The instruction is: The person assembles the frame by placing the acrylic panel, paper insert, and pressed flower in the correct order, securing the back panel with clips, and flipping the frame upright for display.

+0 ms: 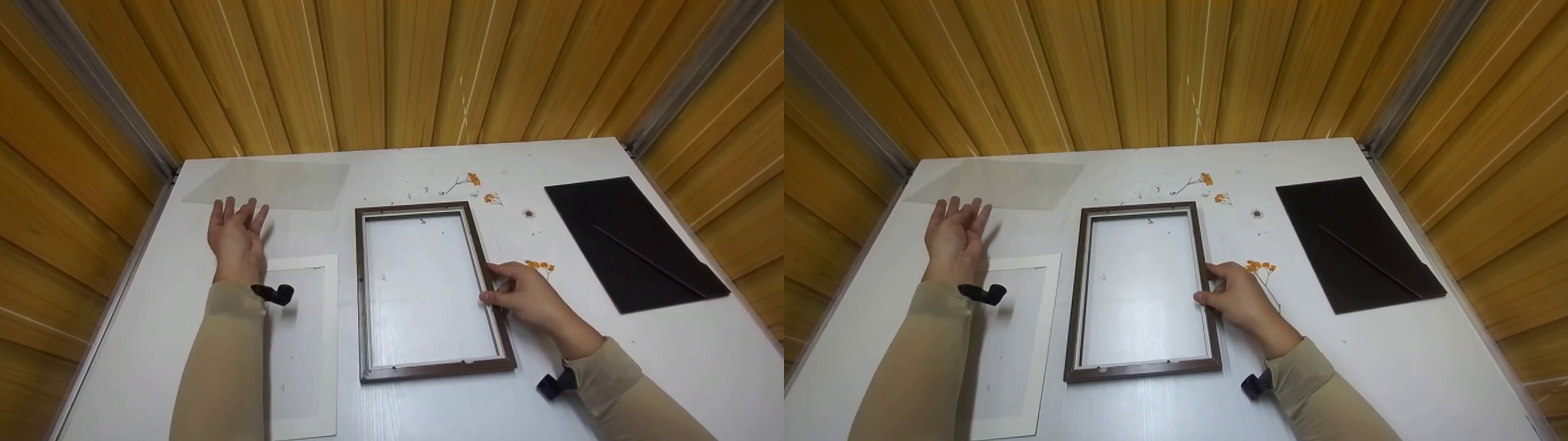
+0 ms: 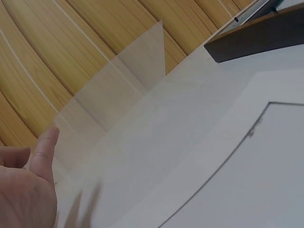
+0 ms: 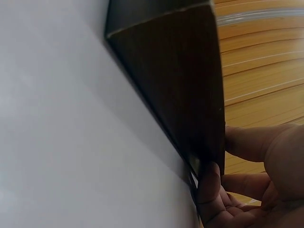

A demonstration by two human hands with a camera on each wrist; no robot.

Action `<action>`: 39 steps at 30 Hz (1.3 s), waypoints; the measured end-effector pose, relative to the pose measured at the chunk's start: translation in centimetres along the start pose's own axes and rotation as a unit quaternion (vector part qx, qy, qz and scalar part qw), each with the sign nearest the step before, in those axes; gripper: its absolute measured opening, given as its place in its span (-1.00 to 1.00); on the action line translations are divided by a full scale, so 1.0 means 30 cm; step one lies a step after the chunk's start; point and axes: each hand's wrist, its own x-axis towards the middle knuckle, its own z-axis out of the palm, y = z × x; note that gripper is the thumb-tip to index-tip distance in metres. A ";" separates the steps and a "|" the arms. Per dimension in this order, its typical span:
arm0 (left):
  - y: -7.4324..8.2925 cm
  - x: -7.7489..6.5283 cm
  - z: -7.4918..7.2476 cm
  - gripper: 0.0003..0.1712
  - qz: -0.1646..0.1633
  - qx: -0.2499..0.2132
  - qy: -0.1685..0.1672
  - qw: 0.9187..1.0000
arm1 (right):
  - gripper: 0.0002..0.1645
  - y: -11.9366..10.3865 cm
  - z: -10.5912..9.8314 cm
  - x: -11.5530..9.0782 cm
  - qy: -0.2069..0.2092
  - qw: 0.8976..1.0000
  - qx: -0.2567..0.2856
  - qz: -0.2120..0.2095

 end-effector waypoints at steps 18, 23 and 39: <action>0.031 -0.092 0.000 -0.19 0.028 0.181 -0.009 0.983 | -0.27 0.000 -0.003 -0.015 0.024 0.999 -0.038 -0.005; 0.032 -0.154 0.045 -0.19 0.030 0.209 -0.067 0.975 | -0.34 -0.004 -0.008 -0.015 0.031 0.999 -0.030 -0.014; -0.058 -0.280 0.117 -0.21 0.017 0.299 -0.210 0.931 | -0.37 0.005 -0.008 -0.015 0.026 0.999 -0.025 -0.018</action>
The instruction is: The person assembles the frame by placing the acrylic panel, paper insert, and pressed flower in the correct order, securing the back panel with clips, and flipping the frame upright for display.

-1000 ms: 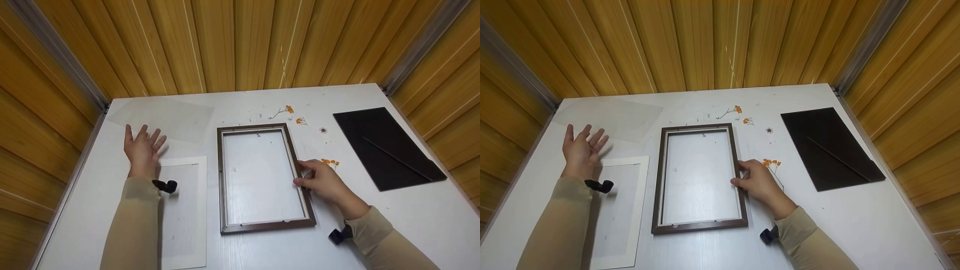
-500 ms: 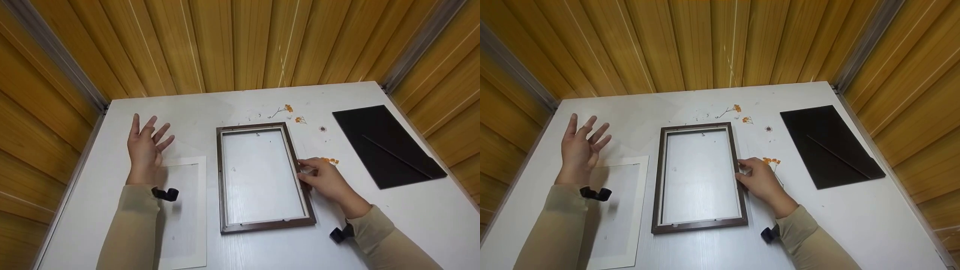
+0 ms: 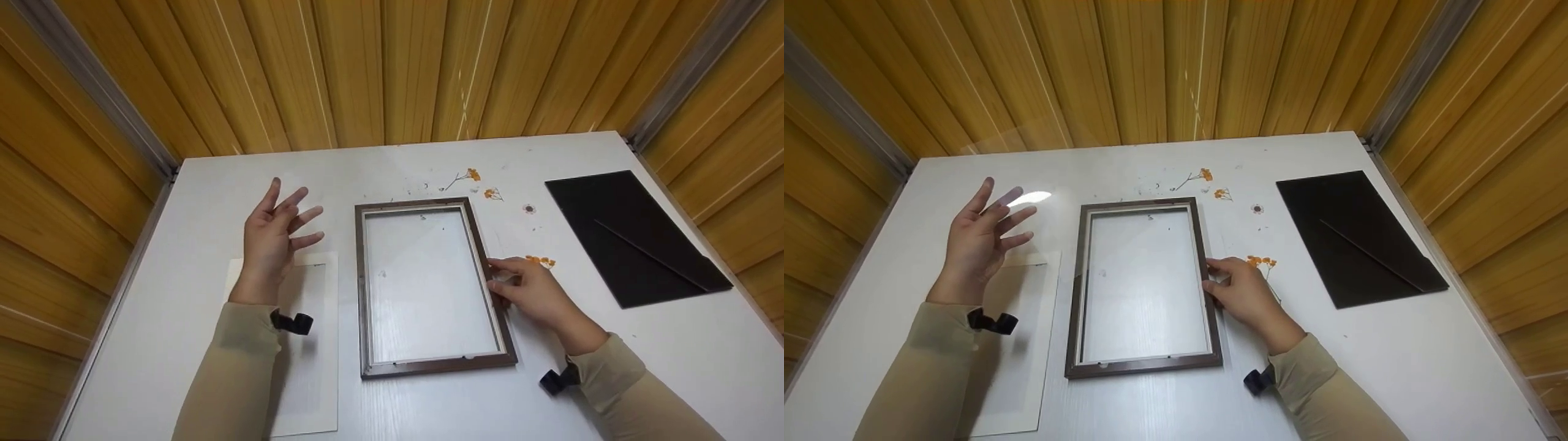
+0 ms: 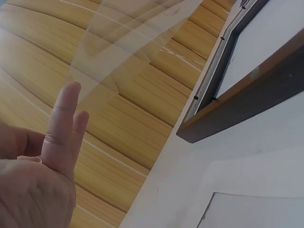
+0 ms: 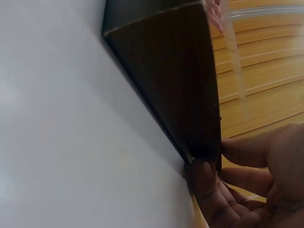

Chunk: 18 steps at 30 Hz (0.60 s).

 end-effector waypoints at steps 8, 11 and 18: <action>-0.009 -0.027 0.055 -0.20 -0.002 -0.016 -0.029 0.999 | -0.38 0.007 0.010 0.002 0.000 1.000 0.005 -0.003; -0.016 -0.035 0.069 -0.21 -0.002 -0.009 -0.038 0.999 | -0.38 0.008 0.013 0.004 0.001 1.000 0.009 -0.001; -0.044 -0.041 0.102 -0.22 -0.025 -0.015 -0.067 0.997 | -0.39 0.004 0.000 0.007 -0.003 1.000 0.014 0.004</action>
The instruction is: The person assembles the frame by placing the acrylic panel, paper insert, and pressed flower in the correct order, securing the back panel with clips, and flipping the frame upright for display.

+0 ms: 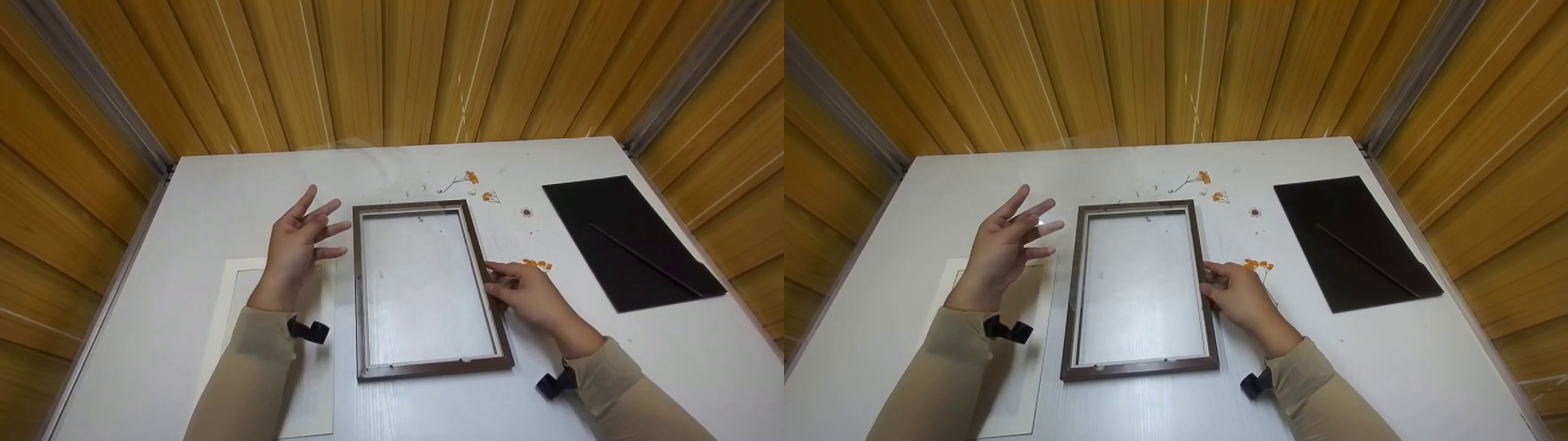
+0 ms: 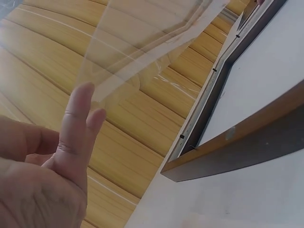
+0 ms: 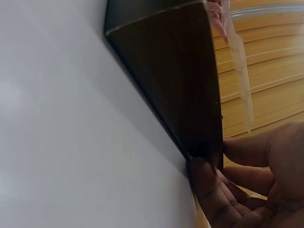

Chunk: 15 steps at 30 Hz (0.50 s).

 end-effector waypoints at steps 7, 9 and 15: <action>-0.017 -0.004 0.017 -0.22 -0.035 0.023 -0.019 0.999 | -0.40 -0.006 -0.003 0.004 0.001 1.000 0.004 -0.007; -0.022 -0.004 0.018 -0.22 -0.039 0.028 -0.021 0.999 | -0.39 -0.007 -0.002 0.004 0.000 1.000 0.005 -0.012; -0.048 -0.007 0.030 -0.22 -0.064 0.055 -0.038 0.996 | -0.38 -0.003 0.000 -0.003 -0.002 1.000 0.005 -0.009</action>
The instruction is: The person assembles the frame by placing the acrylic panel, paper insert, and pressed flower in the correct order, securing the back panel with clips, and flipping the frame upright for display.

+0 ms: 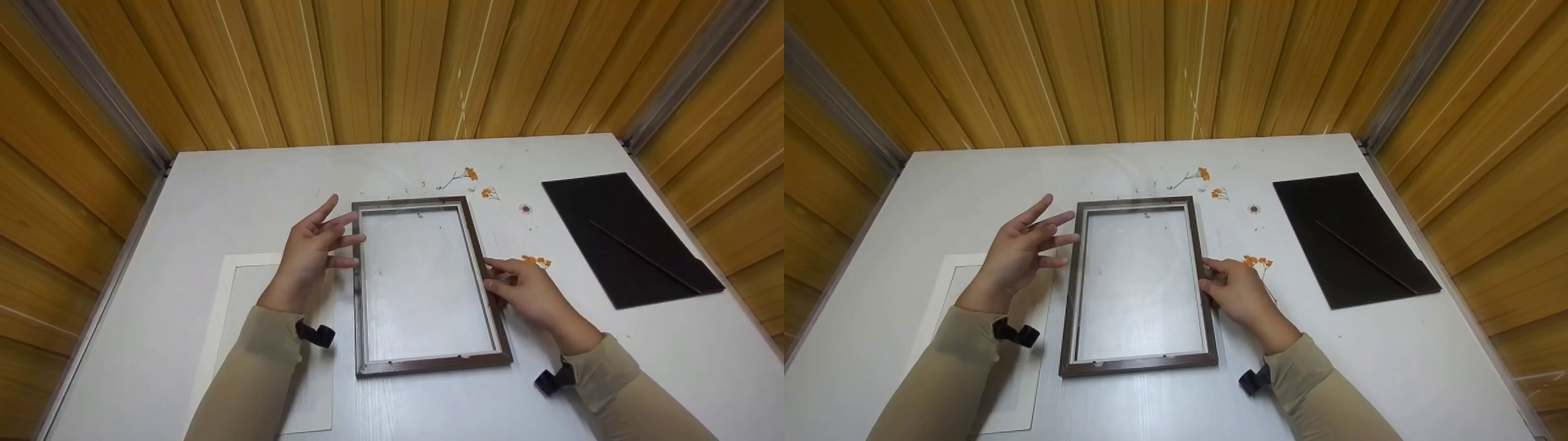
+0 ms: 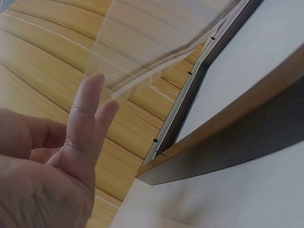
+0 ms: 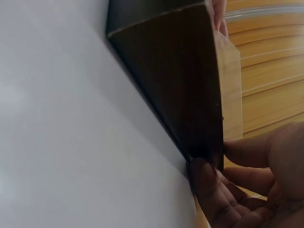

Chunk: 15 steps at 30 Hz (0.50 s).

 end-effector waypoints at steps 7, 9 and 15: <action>-0.022 0.004 0.011 -0.22 -0.016 0.015 -0.009 1.000 | -0.38 -0.003 -0.001 -0.003 -0.002 1.000 0.008 0.013; -0.027 0.001 0.017 -0.22 -0.024 0.023 -0.026 0.999 | -0.38 -0.005 -0.001 -0.003 -0.002 1.000 0.006 0.015; -0.042 -0.010 0.033 -0.22 -0.043 0.040 -0.063 0.996 | -0.38 -0.007 0.002 -0.003 -0.002 1.000 0.006 0.013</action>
